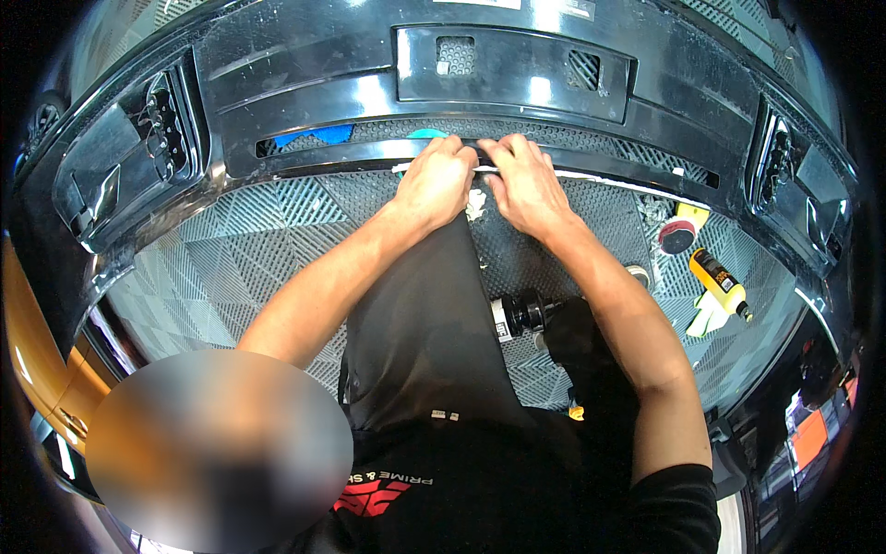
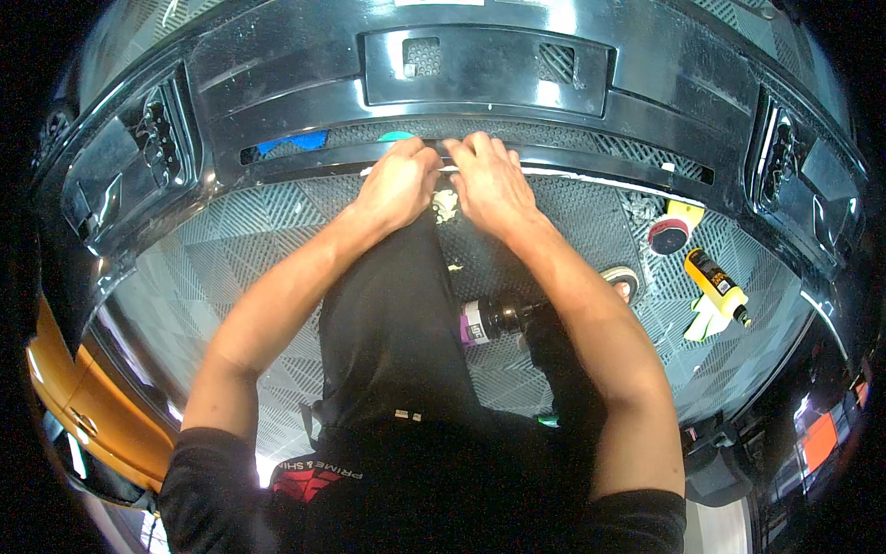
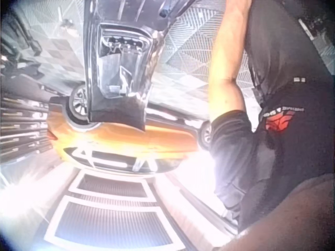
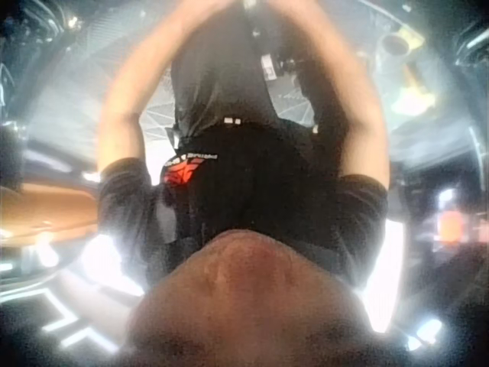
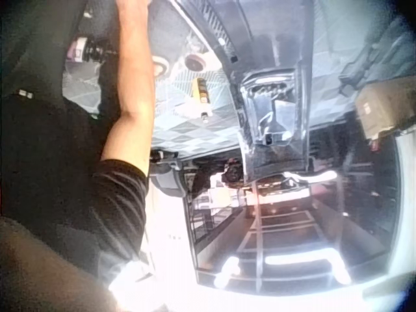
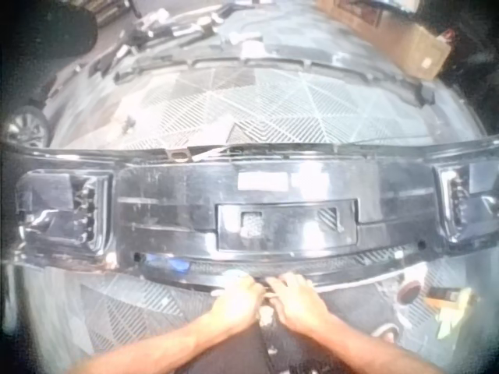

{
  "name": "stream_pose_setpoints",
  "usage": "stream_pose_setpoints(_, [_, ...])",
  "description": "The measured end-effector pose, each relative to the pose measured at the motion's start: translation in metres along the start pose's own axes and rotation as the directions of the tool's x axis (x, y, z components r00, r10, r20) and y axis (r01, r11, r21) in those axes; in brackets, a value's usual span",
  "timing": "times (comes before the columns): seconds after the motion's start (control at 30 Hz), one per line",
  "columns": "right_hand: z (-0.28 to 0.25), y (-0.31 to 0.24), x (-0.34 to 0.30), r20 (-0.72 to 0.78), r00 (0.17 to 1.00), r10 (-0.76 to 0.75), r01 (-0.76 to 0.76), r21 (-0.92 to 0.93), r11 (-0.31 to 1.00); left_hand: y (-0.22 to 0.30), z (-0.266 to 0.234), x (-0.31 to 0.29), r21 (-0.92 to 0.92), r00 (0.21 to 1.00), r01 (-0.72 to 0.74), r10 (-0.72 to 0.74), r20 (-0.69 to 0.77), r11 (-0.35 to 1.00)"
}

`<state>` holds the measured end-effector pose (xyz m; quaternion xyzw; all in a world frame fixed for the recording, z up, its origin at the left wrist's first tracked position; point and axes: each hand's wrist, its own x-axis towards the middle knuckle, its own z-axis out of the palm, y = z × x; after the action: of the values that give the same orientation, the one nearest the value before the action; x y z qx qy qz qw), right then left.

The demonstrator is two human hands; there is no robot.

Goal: The person applies a clear protective film to the front bumper of a car. They use a squeegee to smooth the film and remove bubbles, then trim the edges with a knife. The person works methodically along the bumper's contours.

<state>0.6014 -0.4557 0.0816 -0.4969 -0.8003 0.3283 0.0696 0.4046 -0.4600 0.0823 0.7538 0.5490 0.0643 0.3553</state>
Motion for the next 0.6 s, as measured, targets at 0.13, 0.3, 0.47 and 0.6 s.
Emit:
stream_pose_setpoints(0.13, [0.007,0.000,-0.003,0.065,0.997,-0.041,0.047,-0.096,0.994,0.004,-0.003,-0.009,-0.005,0.988,0.095,-0.095,-0.120,0.996])
stream_pose_setpoints(0.3, [0.013,0.002,0.003,0.006,0.996,-0.089,0.089,-0.101,0.991,-0.003,-0.002,-0.004,0.046,0.996,0.068,-0.065,-0.064,0.997])
stream_pose_setpoints(0.47, [0.018,0.003,0.007,-0.061,0.995,-0.080,0.081,0.021,0.996,-0.004,-0.002,-0.003,0.033,0.996,0.080,-0.079,-0.031,0.996])
stream_pose_setpoints(0.6, [0.018,0.006,0.008,-0.065,0.994,-0.083,0.088,0.073,0.993,0.000,-0.006,-0.005,0.015,0.994,0.113,-0.113,-0.003,0.993])
